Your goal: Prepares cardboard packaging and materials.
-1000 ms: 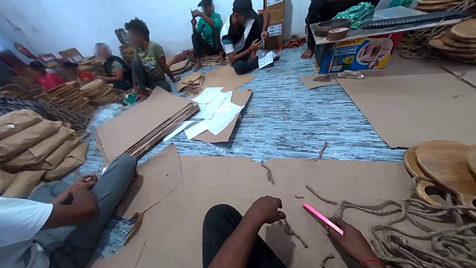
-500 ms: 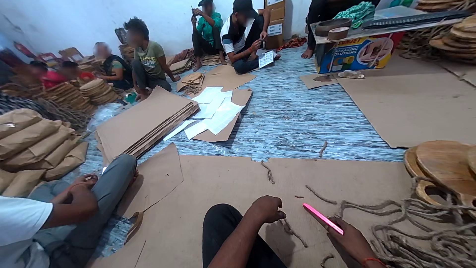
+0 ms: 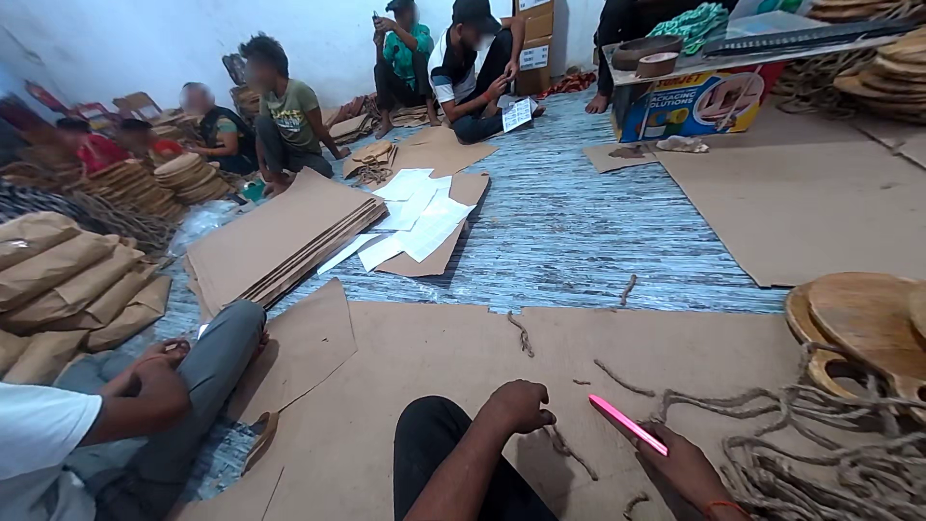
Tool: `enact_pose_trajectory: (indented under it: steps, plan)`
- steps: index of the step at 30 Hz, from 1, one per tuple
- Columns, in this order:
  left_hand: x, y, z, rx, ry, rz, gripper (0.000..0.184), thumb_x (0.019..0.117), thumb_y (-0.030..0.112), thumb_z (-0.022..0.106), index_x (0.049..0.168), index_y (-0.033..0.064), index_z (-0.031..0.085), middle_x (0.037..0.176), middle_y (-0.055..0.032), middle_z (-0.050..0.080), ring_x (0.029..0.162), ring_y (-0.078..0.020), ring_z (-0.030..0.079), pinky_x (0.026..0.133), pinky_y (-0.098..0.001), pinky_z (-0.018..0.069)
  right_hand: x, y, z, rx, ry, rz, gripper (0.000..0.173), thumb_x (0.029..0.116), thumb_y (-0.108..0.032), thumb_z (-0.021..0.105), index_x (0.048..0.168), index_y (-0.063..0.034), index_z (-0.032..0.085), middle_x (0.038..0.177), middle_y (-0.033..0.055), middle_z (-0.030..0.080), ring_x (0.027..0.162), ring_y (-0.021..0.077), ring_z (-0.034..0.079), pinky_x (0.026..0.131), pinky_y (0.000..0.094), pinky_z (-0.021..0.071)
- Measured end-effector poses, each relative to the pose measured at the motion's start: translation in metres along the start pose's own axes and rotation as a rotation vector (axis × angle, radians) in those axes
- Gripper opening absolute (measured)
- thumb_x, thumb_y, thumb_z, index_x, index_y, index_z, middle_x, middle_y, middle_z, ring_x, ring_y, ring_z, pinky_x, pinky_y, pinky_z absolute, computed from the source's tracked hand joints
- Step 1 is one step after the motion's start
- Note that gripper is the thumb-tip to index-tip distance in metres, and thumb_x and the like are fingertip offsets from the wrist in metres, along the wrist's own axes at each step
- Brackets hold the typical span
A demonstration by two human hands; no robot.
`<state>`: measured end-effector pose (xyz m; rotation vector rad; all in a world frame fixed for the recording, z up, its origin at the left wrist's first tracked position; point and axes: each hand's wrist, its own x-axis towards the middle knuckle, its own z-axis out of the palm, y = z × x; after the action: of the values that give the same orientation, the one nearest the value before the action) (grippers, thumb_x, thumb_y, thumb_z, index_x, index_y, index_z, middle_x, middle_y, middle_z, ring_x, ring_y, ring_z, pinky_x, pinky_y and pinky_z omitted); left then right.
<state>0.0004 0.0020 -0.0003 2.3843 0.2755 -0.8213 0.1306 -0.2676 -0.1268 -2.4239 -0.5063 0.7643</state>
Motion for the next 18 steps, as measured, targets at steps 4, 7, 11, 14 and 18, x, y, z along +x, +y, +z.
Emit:
enact_pose_trajectory:
  steps: [4, 7, 11, 14, 18]
  plan:
    - [0.0005, 0.0, 0.0, 0.001, -0.001, 0.002, 0.047, 0.1069, 0.032, 0.057, 0.141, 0.0003, 0.057, 0.126, -0.0245, 0.068, 0.121, -0.0401, 0.064, 0.106, -0.0606, 0.0475, -0.0001, -0.0007, 0.0005, -0.004, -0.003, 0.011, 0.037, 0.0984, -0.026, 0.07, 0.127, -0.002, 0.068, 0.116, 0.024, 0.071, 0.111, 0.0408, 0.068, 0.098, 0.0617, 0.0493]
    - [0.0003, 0.0001, 0.0003, -0.002, -0.005, -0.002, 0.047, 0.1071, 0.033, 0.057, 0.141, 0.0004, 0.057, 0.127, -0.0246, 0.067, 0.122, -0.04, 0.064, 0.107, -0.0607, 0.0471, 0.0002, 0.0005, 0.0005, 0.005, -0.005, 0.012, 0.038, 0.0984, -0.026, 0.07, 0.128, -0.0027, 0.067, 0.117, 0.0237, 0.071, 0.112, 0.0408, 0.068, 0.098, 0.0617, 0.0494]
    - [0.0008, 0.0005, 0.0004, -0.002, 0.0, -0.005, 0.046, 0.1071, 0.032, 0.057, 0.141, 0.0004, 0.057, 0.127, -0.0249, 0.067, 0.122, -0.0401, 0.064, 0.106, -0.0613, 0.0471, -0.0001, 0.0002, 0.0009, 0.01, 0.004, 0.017, 0.037, 0.0978, -0.026, 0.071, 0.127, -0.003, 0.068, 0.115, 0.023, 0.072, 0.109, 0.0396, 0.068, 0.097, 0.0608, 0.05]
    - [0.0004, 0.0007, 0.0003, 0.004, -0.001, -0.003, 0.047, 0.1072, 0.033, 0.057, 0.141, 0.0009, 0.057, 0.126, -0.0239, 0.068, 0.122, -0.0395, 0.065, 0.106, -0.0608, 0.0477, 0.0002, -0.0003, 0.0001, 0.003, -0.002, 0.023, 0.038, 0.098, -0.027, 0.071, 0.128, -0.0029, 0.068, 0.116, 0.0239, 0.071, 0.111, 0.0406, 0.068, 0.098, 0.0607, 0.05]
    - [0.0006, 0.0002, 0.0001, 0.002, -0.009, -0.001, 0.047, 0.1072, 0.033, 0.057, 0.142, 0.0004, 0.057, 0.126, -0.0242, 0.068, 0.121, -0.0398, 0.064, 0.106, -0.0606, 0.0473, 0.0008, 0.0006, 0.0007, 0.007, -0.001, 0.013, 0.038, 0.0981, -0.026, 0.07, 0.128, -0.003, 0.068, 0.117, 0.0234, 0.072, 0.111, 0.0403, 0.068, 0.098, 0.0611, 0.0498]
